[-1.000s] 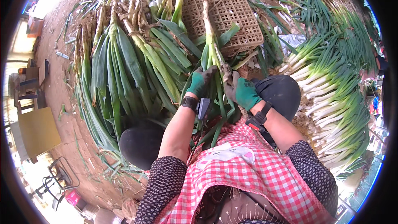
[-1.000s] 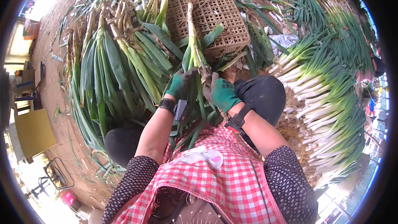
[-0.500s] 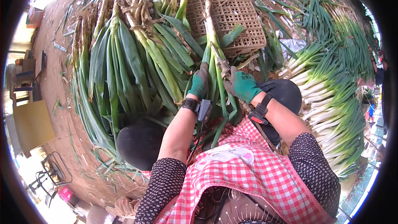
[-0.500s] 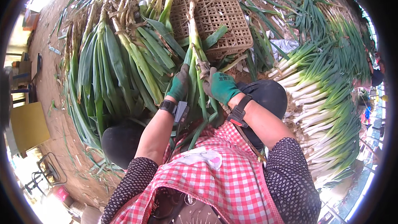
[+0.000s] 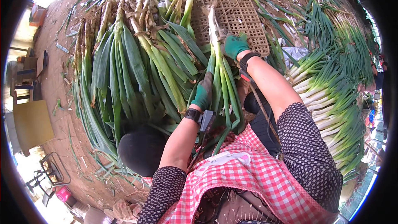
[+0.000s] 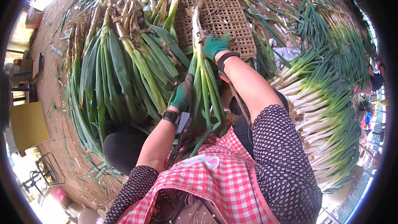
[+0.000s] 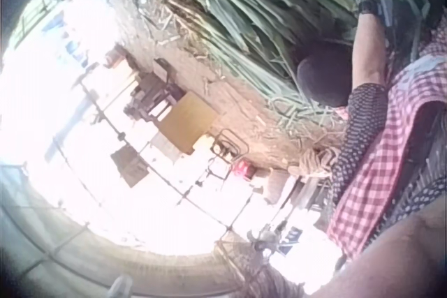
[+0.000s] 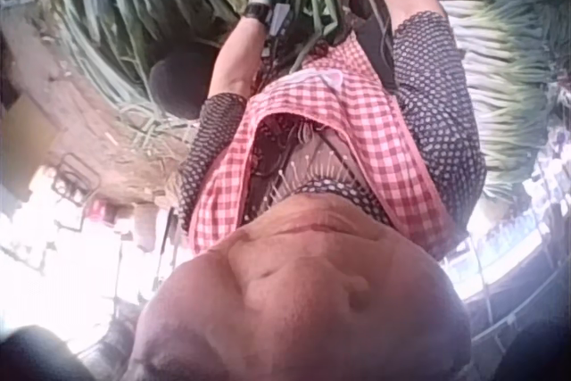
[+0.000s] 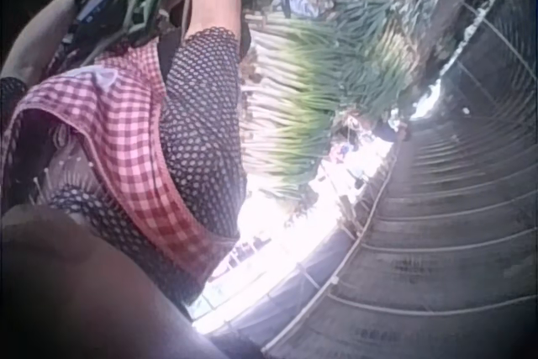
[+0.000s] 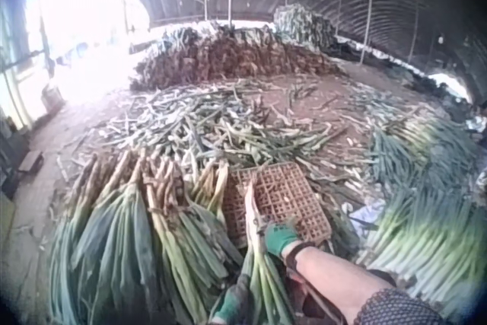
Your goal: Clean and trim green onions or scallions by removing outer skins and trimming roots.
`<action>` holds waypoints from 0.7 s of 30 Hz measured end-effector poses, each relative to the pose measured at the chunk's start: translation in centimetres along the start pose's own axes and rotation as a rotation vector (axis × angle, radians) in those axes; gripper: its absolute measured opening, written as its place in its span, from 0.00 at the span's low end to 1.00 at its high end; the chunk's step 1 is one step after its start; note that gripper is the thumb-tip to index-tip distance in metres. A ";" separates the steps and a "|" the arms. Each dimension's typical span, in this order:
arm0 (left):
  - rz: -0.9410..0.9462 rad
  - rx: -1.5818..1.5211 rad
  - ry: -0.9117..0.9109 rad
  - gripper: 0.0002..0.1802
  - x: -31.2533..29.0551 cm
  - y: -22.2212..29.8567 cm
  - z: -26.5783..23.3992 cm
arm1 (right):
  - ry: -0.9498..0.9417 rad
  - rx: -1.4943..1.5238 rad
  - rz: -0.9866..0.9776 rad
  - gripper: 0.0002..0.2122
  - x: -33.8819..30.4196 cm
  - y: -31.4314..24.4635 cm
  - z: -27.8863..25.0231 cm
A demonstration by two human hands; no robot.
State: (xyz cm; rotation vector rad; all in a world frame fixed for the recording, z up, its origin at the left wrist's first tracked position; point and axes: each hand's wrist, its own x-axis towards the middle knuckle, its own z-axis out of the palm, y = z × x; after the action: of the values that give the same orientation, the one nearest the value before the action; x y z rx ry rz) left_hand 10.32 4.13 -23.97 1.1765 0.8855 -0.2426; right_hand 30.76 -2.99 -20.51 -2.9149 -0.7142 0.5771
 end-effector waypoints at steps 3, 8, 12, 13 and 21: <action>0.020 0.037 0.013 0.39 0.1 -0.4 -0.8 | -0.019 -0.082 -0.039 0.22 -1.2 -1.0 0.0; 0.064 0.037 -0.088 0.40 -0.1 -0.1 -2.1 | -0.176 0.207 -0.063 0.20 -12.5 -0.8 -0.9; 0.784 0.000 -0.253 0.36 4.2 -4.2 -2.9 | -0.165 0.157 -0.089 0.22 -17.8 1.5 1.2; 0.497 -0.095 -0.327 0.35 4.1 -3.4 -2.6 | -0.134 0.109 -0.071 0.22 -18.7 1.5 0.7; 0.032 -0.379 -0.428 0.30 1.9 -0.8 -1.2 | -0.126 0.124 -0.119 0.21 -20.5 1.8 0.3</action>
State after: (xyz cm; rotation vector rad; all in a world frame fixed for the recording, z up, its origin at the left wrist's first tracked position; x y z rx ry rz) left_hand 10.47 5.39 -25.96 0.7459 0.5054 -0.2739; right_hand 14.65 -13.99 -14.10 -2.7209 -0.8275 0.7675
